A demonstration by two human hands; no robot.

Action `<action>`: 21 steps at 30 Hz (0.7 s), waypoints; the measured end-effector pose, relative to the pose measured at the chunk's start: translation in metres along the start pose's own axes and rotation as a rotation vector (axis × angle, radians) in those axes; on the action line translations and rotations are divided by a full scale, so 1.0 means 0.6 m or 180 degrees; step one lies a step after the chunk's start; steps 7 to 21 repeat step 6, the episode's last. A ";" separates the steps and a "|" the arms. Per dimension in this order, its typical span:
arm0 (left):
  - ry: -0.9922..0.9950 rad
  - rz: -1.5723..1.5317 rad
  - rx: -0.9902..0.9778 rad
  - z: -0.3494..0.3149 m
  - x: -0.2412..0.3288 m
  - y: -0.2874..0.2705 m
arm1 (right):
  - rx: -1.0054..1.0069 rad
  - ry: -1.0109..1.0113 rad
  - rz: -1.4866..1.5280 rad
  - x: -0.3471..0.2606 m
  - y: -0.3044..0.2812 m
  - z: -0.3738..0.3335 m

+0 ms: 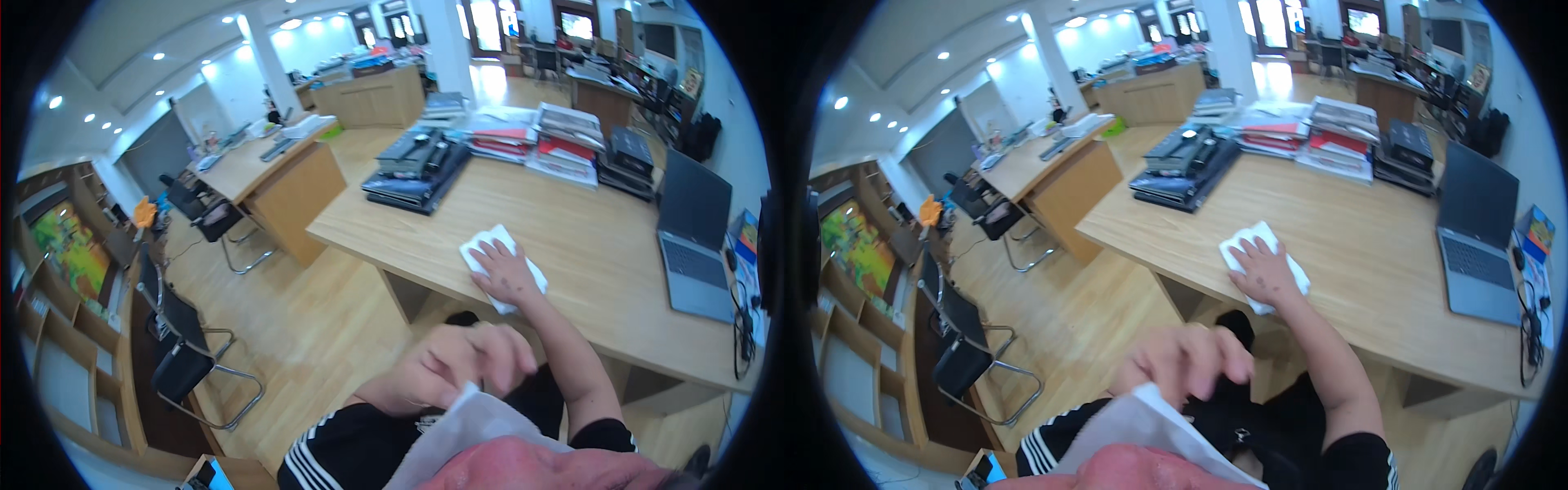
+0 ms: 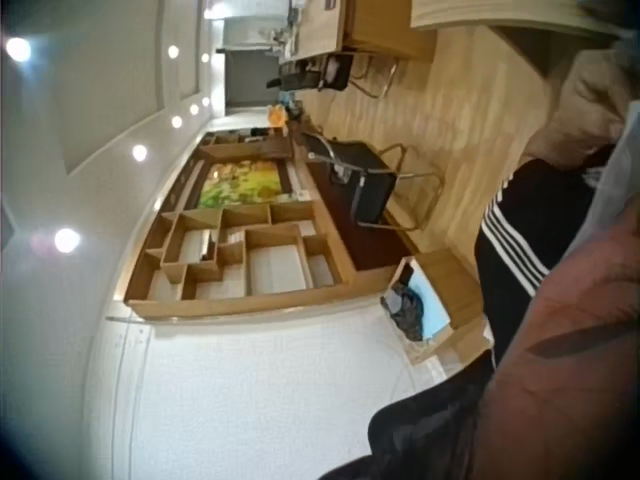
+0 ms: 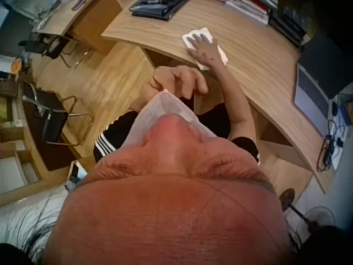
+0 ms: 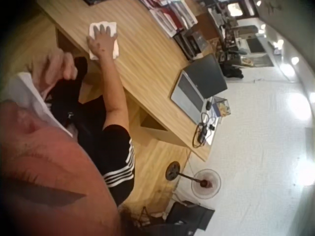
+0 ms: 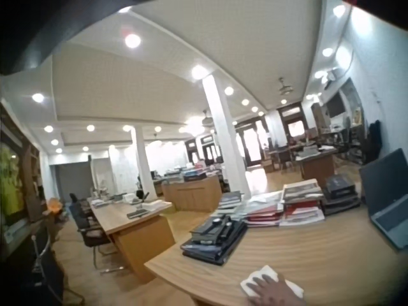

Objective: The person wipes down the wooden desk surface using a cloth.

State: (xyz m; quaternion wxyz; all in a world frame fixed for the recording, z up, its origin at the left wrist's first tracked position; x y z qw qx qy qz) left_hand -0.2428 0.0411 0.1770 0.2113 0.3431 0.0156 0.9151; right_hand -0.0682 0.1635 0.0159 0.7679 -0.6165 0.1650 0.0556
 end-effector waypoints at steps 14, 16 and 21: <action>0.0042 0.0904 -0.0350 0.022 0.019 0.017 | -0.0117 -0.0048 0.0117 -0.016 0.013 0.009; 0.0042 0.0904 -0.0350 0.022 0.019 0.017 | -0.0117 -0.0048 0.0117 -0.016 0.013 0.009; 0.0042 0.0904 -0.0350 0.022 0.019 0.017 | -0.0117 -0.0048 0.0117 -0.016 0.013 0.009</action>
Point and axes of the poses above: each hand's wrist, its own z-axis towards the middle knuckle, its own y-axis out of the palm, x = y × z, the point moved 9 cm from there along z, towards the middle knuckle, and after that the axes turned 12 degrees about z, right-handed, at the moved point
